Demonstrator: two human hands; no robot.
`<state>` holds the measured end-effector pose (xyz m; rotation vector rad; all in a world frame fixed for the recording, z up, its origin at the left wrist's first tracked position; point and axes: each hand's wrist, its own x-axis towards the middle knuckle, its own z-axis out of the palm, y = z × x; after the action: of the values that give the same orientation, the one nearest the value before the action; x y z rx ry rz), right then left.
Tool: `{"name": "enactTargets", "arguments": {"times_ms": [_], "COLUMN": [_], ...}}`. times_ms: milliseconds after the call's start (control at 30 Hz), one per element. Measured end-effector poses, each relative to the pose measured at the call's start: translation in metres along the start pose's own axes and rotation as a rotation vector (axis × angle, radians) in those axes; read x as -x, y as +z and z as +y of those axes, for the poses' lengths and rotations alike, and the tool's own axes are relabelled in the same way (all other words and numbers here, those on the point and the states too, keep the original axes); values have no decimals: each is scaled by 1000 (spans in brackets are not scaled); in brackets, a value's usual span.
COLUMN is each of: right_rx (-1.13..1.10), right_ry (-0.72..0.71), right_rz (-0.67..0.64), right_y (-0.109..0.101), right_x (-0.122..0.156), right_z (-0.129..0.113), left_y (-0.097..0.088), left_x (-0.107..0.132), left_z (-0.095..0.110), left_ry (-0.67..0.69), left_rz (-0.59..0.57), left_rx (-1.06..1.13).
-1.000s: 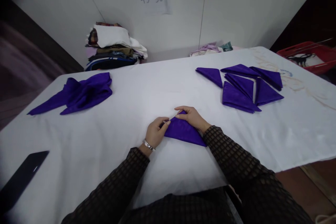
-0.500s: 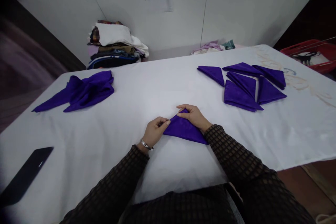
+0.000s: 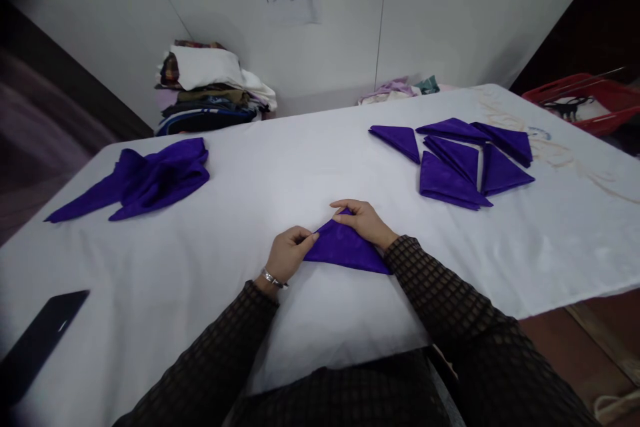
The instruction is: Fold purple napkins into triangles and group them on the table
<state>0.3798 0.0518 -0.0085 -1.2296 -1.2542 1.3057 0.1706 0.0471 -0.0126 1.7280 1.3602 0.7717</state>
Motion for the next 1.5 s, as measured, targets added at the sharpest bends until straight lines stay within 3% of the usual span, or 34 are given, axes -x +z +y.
{"name": "enactTargets", "arguments": {"times_ms": [200,333,567,833,933,1067,1233,1333,1500], "right_rx": [-29,-29,-17,38,135,366,561,695,993], "right_ry": [9,15,8,-9,-37,-176,-222,-274,-385], "right_rz": [3,-2,-23,-11,9,30,125,108,-121], "right_y": [-1,-1,-2,-4,-4,-11,-22,-10,38], "right_x": [1,1,1,-1,-4,-10,0,27,65], "right_z": [-1,0,0,3,10,20,7,-9,-12], "left_y": [3,1,-7,-7,-7,-5,-4,-3,-4], "left_x": [-1,-3,-2,-2,-3,-2,-1,-1,-2], "left_z": [-5,-6,3,3,4,5,7,8,10], "left_ry": [-10,12,80,89,114,118,89,82,57], "left_rz": [15,-63,-180,-172,-163,-134,-120,-118,-134], "left_rx": [36,67,-178,-204,-328,-469,-533,-533,-523]}}
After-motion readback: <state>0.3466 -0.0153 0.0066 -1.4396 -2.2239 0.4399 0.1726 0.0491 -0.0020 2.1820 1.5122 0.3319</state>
